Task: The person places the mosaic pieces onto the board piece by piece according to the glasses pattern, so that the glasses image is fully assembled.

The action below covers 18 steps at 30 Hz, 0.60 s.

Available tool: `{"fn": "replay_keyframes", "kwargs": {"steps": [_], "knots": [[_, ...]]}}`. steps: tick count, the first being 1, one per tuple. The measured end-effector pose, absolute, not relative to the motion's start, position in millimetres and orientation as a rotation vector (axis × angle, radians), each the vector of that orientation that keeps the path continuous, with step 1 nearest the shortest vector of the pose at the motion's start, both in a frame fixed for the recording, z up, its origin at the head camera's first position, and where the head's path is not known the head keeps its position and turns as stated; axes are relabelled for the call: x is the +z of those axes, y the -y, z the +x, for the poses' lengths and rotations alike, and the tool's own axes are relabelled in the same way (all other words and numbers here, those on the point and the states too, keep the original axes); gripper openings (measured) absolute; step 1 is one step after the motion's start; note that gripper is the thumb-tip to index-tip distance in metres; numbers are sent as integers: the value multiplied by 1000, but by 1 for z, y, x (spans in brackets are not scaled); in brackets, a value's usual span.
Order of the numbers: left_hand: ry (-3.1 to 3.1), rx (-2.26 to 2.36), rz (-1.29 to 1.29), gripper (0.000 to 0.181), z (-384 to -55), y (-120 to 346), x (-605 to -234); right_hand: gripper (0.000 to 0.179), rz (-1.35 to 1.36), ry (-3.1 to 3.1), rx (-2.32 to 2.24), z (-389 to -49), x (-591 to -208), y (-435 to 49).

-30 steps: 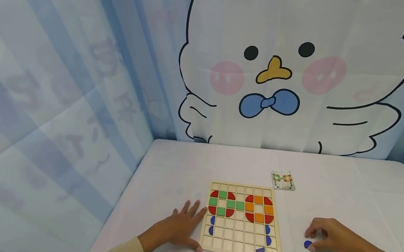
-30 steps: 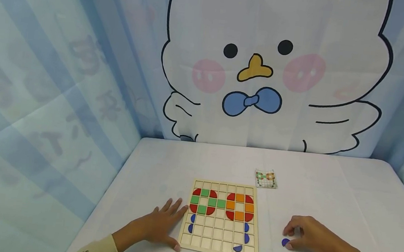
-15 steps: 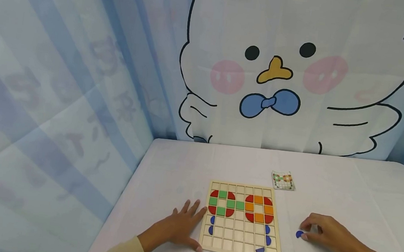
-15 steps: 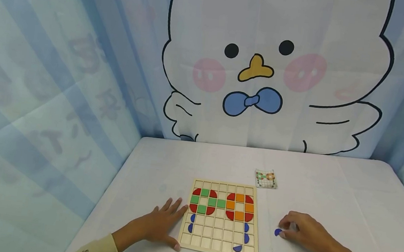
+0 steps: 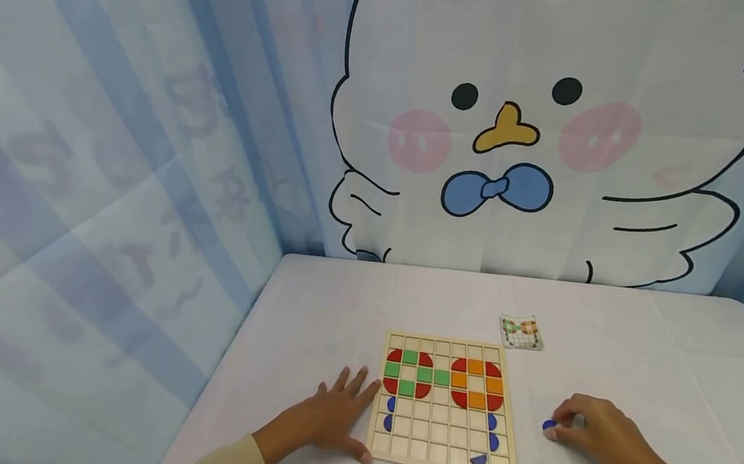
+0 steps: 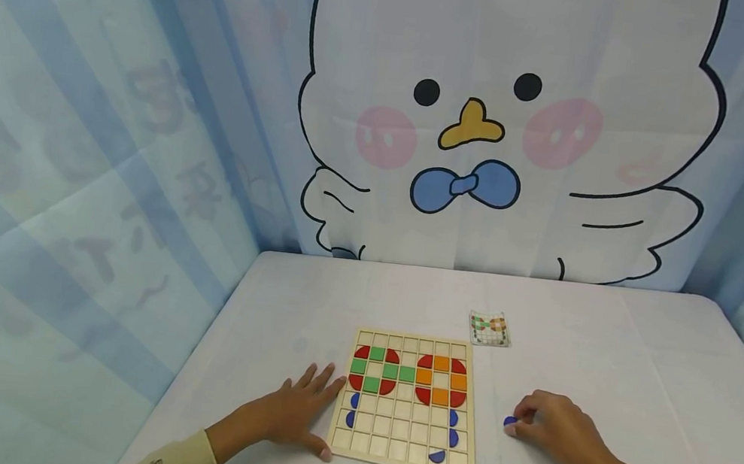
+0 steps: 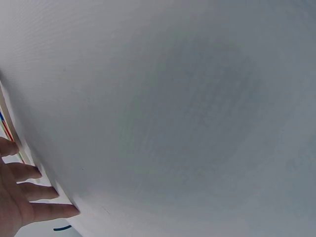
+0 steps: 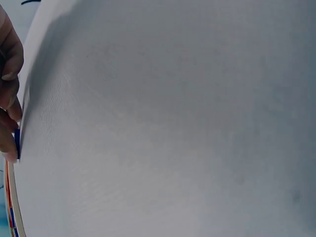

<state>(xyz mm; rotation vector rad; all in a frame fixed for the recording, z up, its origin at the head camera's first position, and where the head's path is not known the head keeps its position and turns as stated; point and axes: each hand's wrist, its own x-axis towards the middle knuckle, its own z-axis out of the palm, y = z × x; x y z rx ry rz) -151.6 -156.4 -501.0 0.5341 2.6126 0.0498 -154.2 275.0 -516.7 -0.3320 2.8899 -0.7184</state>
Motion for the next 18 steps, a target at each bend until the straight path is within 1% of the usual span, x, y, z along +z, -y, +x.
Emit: {"fn": "replay_keyframes", "kwargs": {"steps": [5, 12, 18], "knots": [[-2611, 56, 529, 117, -152, 156, -501, 20, -354, -2874, -763, -154, -518, -273], [-2609, 48, 524, 116, -152, 156, -500, 29, -406, -2882, -758, -154, -520, -270], [-2603, 53, 518, 117, -152, 156, -500, 22, -411, -2887, -795, -154, -520, -269]]}}
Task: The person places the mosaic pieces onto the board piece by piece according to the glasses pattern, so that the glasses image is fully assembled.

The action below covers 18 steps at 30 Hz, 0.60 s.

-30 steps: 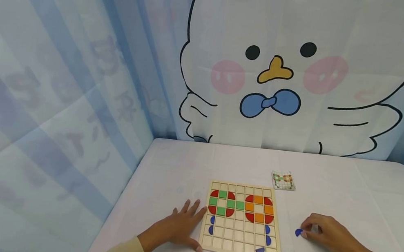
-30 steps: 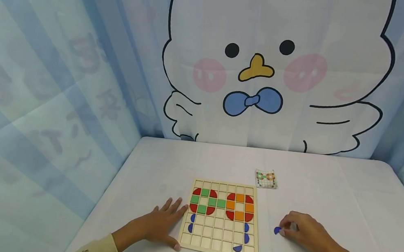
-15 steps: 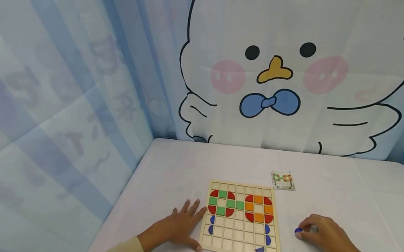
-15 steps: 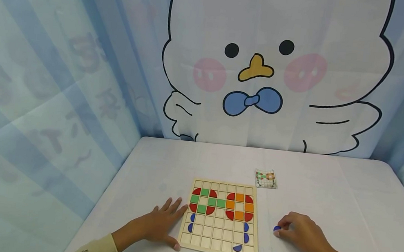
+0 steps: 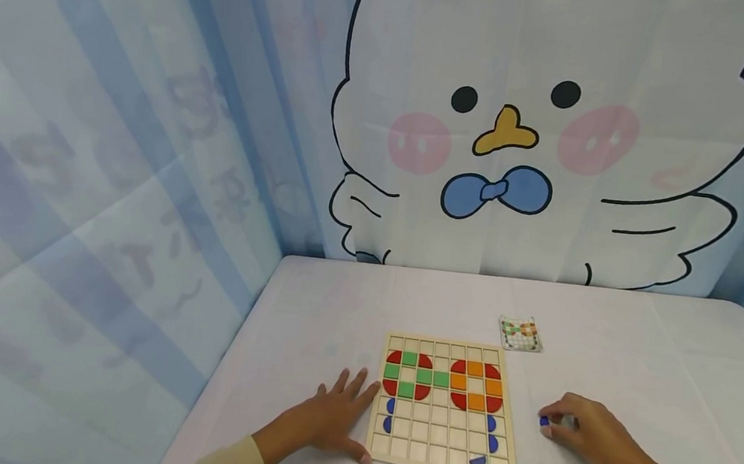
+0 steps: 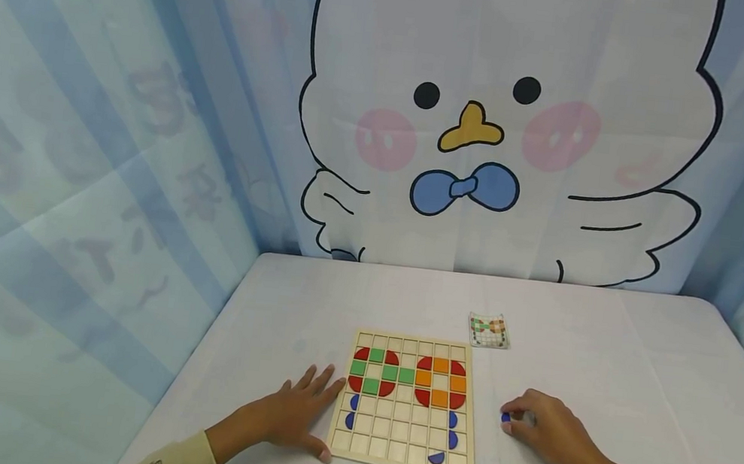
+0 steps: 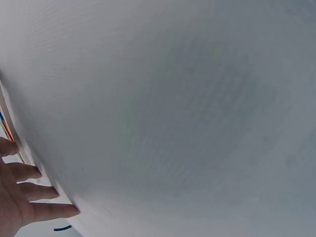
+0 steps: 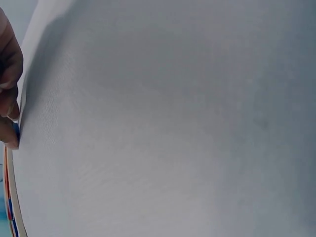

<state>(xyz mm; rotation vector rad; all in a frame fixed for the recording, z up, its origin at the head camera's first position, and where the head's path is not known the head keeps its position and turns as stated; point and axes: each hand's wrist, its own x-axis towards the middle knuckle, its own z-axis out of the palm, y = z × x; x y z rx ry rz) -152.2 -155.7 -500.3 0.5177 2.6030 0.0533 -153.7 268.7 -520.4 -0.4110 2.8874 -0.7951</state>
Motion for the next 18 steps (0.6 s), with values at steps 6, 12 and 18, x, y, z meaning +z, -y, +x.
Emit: {"fn": "replay_keyframes", "kwargs": {"steps": [6, 12, 18], "knots": [[-2592, 53, 512, 117, -152, 156, -500, 18, -506, -2811, -931, -153, -522, -269], [-2602, 40, 517, 118, -153, 156, -500, 17, -564, -2757, -957, -154, -522, -269], [-2601, 37, 514, 118, -153, 155, -500, 15, -586, -2677, -967, -156, -520, -265]]}}
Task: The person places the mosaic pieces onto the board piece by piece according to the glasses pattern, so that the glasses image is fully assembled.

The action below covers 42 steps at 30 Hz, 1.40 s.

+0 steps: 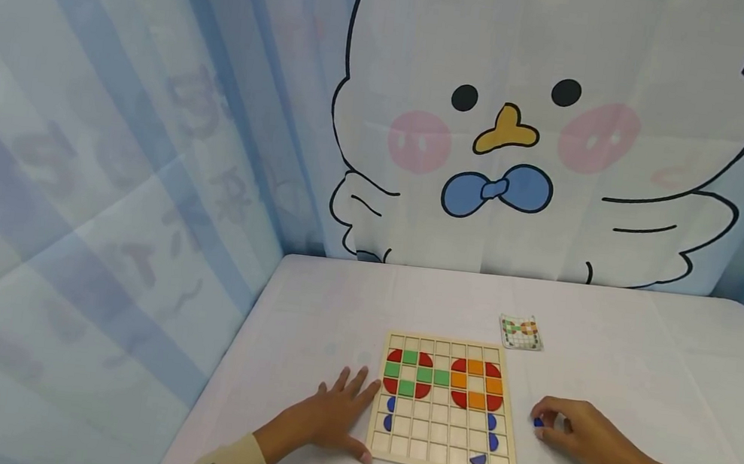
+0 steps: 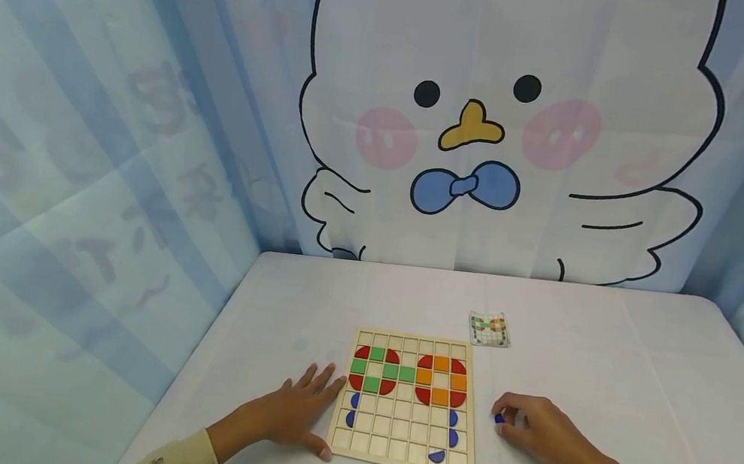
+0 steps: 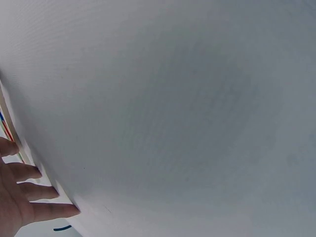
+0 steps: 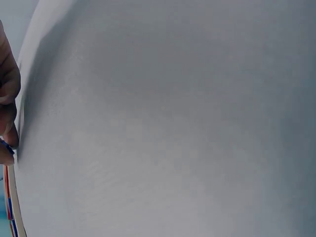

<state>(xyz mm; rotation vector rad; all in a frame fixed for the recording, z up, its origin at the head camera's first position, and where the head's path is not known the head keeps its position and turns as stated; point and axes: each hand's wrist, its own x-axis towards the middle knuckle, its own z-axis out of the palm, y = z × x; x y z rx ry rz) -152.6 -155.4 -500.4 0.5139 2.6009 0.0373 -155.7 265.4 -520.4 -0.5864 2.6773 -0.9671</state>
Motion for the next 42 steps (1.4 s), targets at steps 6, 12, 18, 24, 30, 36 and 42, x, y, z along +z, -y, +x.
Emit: {"fn": "replay_keyframes", "kwargs": {"steps": [6, 12, 18, 24, 30, 36, 42], "knots": [[-2595, 39, 507, 117, -152, 155, -500, 18, -678, -2554, -1116, -166, -512, -254], [-2606, 22, 516, 118, -153, 154, -503, 20, -826, -2393, -1242, -177, -504, -224], [-2606, 29, 522, 118, -153, 154, -503, 16, -973, -2278, -1242, -181, -499, -182], [-2602, 35, 513, 117, -152, 154, -499, 16, -1069, -2197, -1201, -182, -496, -143], [-2604, 40, 517, 117, -153, 155, -499, 15, -1078, -2152, -1106, -180, -498, -113], [-2601, 33, 532, 117, -154, 156, -498, 14, -1157, -2148, -1005, -178, -503, -93], [-2601, 34, 523, 116, -152, 155, -496, 14, -1160, -2181, -910, -174, -506, -81]]}}
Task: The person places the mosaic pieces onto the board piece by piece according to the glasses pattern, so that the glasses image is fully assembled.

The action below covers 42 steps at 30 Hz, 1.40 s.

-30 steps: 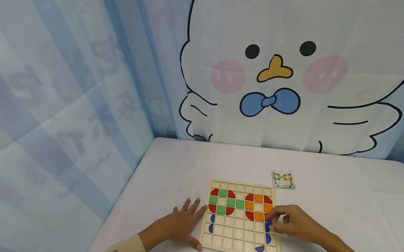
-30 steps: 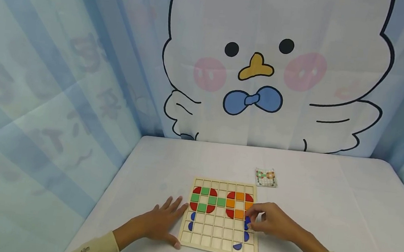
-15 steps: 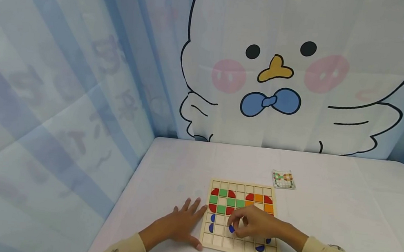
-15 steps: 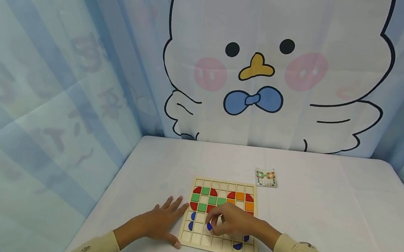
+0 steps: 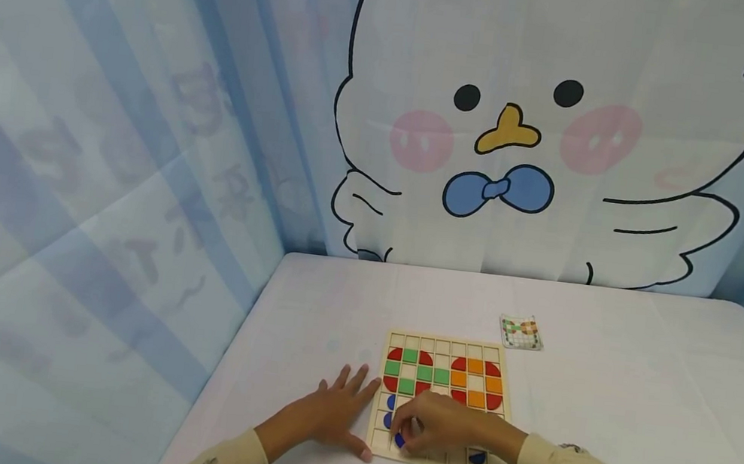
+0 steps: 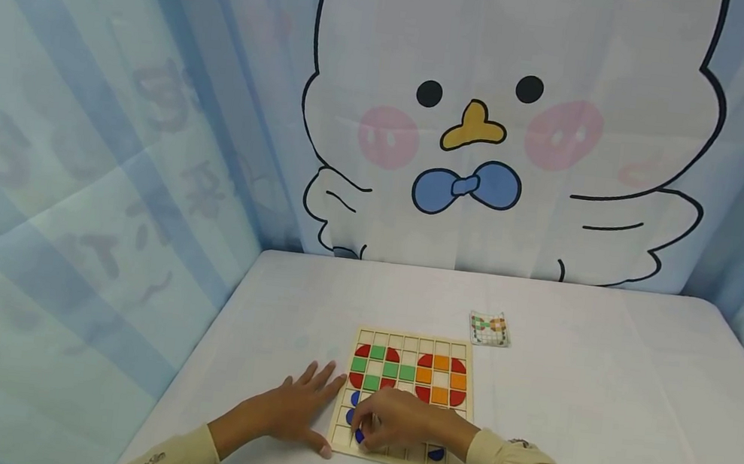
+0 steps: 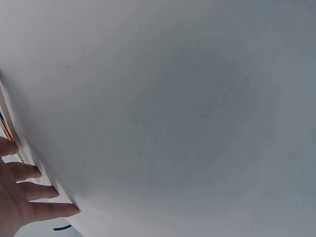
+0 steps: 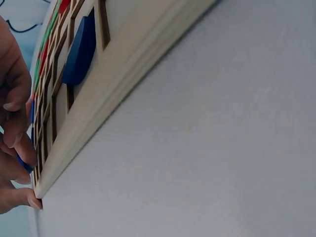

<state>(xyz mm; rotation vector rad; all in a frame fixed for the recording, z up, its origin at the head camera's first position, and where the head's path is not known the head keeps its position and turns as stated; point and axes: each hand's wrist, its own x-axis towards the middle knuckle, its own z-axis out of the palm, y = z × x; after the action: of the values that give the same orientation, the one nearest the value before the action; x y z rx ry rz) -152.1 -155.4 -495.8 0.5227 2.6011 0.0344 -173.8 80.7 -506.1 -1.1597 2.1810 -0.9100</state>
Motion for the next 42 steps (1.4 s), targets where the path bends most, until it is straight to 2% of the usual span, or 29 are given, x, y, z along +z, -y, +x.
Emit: {"fn": "replay_keyframes", "kwargs": {"steps": [11, 32, 37, 42], "knots": [[-2603, 31, 527, 115, -152, 156, -497, 20, -1156, -2264, -802, -176, -508, -78], [-2605, 17, 577, 116, -156, 152, -504, 14, -1167, -2262, -732, -180, -506, -83], [-2602, 30, 574, 116, -157, 153, -504, 20, -1192, -2282, -753, -180, -503, -86], [-2597, 37, 539, 117, -155, 155, -504, 34, -1197, -2325, -803, -182, -498, -98]]}}
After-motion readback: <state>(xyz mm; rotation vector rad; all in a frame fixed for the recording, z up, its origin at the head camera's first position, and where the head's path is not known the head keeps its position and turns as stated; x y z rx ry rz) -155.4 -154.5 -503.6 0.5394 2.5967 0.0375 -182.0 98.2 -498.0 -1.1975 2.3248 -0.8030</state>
